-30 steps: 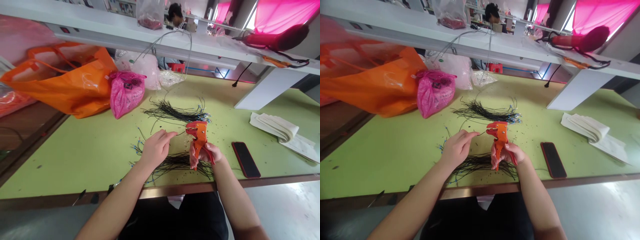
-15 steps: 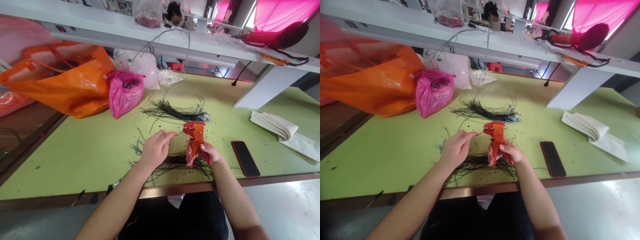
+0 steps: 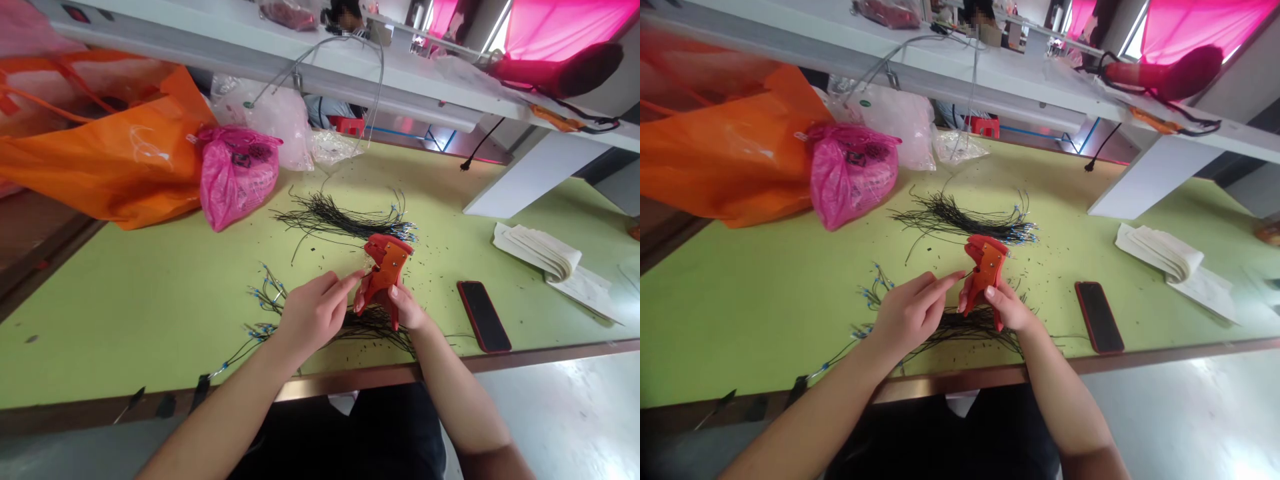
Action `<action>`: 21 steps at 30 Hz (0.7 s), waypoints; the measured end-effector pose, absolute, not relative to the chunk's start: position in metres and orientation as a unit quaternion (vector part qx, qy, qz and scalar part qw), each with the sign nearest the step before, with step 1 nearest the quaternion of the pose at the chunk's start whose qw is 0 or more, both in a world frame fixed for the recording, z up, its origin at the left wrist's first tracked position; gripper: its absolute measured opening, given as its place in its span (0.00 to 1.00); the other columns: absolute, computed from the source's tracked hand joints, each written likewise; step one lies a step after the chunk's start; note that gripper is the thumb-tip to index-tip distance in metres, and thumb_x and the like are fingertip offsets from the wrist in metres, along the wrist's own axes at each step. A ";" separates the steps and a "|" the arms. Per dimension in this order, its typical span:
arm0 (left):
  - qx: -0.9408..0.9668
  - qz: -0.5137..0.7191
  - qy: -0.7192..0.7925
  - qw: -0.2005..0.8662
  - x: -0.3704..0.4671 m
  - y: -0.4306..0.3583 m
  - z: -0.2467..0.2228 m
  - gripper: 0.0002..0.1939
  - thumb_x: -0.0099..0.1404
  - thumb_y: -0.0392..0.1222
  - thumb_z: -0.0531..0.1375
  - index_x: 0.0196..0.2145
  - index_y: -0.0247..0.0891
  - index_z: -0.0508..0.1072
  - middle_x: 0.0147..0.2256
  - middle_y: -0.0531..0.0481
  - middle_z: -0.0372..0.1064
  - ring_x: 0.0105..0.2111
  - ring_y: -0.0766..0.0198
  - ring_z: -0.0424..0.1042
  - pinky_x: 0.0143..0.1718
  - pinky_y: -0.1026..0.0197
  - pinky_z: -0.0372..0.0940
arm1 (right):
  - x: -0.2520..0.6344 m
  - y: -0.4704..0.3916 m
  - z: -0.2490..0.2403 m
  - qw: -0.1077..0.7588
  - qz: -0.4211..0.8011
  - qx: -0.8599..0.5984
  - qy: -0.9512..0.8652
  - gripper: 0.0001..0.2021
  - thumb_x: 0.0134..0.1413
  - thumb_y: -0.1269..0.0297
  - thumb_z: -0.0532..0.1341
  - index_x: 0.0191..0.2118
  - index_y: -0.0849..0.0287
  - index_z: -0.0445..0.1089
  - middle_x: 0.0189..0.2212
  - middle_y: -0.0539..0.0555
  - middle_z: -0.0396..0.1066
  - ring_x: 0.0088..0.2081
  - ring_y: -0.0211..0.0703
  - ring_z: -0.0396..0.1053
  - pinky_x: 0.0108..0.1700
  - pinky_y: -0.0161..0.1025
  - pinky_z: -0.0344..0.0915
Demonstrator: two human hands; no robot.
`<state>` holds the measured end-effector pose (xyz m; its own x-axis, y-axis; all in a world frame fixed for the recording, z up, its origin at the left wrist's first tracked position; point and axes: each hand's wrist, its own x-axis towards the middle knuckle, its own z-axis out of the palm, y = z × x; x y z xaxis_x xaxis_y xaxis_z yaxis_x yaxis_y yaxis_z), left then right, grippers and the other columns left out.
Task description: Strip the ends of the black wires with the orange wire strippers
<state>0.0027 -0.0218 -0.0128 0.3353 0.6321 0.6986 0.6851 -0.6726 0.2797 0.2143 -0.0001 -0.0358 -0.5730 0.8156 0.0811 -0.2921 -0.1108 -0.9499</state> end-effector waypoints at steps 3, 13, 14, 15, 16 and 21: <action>-0.811 -0.422 -0.404 0.024 0.005 -0.023 -0.011 0.14 0.74 0.35 0.55 0.53 0.41 0.76 0.23 0.56 0.64 0.22 0.69 0.65 0.24 0.65 0.58 | 0.211 -0.002 -0.036 0.385 0.702 -0.253 -0.543 0.28 0.56 0.35 0.62 0.40 0.59 0.71 0.29 0.56 0.73 0.36 0.51 0.75 0.42 0.48 0.74; -0.775 -0.467 -0.426 0.012 -0.004 -0.016 -0.008 0.08 0.74 0.34 0.57 0.42 0.38 0.76 0.31 0.51 0.74 0.29 0.68 0.72 0.29 0.65 0.63 | 0.223 0.001 -0.036 0.299 0.788 -0.154 -0.516 0.29 0.61 0.37 0.59 0.45 0.65 0.71 0.32 0.59 0.75 0.34 0.50 0.77 0.38 0.44 0.73; -0.774 -0.469 -0.426 0.012 -0.006 -0.015 -0.008 0.08 0.74 0.33 0.57 0.41 0.38 0.76 0.31 0.51 0.74 0.29 0.68 0.72 0.29 0.66 0.63 | 0.225 0.002 -0.035 0.291 0.797 -0.145 -0.509 0.30 0.61 0.37 0.59 0.45 0.65 0.71 0.31 0.59 0.75 0.34 0.50 0.77 0.37 0.44 0.73; -0.774 -0.469 -0.425 0.014 -0.007 -0.013 -0.008 0.08 0.73 0.33 0.56 0.40 0.39 0.75 0.31 0.52 0.74 0.29 0.68 0.72 0.29 0.66 0.62 | 0.227 0.002 -0.035 0.284 0.803 -0.142 -0.505 0.30 0.61 0.37 0.59 0.44 0.65 0.71 0.31 0.59 0.75 0.33 0.50 0.77 0.36 0.43 0.73; -0.774 -0.467 -0.426 0.016 -0.008 -0.012 -0.008 0.08 0.73 0.33 0.56 0.40 0.39 0.75 0.30 0.52 0.73 0.28 0.68 0.71 0.28 0.66 0.62 | 0.228 0.003 -0.034 0.277 0.806 -0.143 -0.503 0.30 0.60 0.36 0.59 0.44 0.65 0.71 0.31 0.59 0.75 0.33 0.50 0.77 0.35 0.42 0.72; -0.773 -0.457 -0.439 0.033 -0.011 -0.008 -0.014 0.11 0.72 0.30 0.53 0.39 0.40 0.74 0.30 0.51 0.73 0.29 0.65 0.71 0.30 0.63 0.62 | 0.233 0.001 -0.030 0.236 0.804 -0.155 -0.523 0.30 0.59 0.37 0.61 0.43 0.66 0.72 0.30 0.59 0.76 0.33 0.50 0.77 0.35 0.41 0.71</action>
<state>-0.0109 -0.0083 -0.0139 0.1979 0.6487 0.7348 0.7083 -0.6128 0.3502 0.2326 0.0013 -0.0300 -0.8409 0.5412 -0.0028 -0.2171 -0.3421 -0.9142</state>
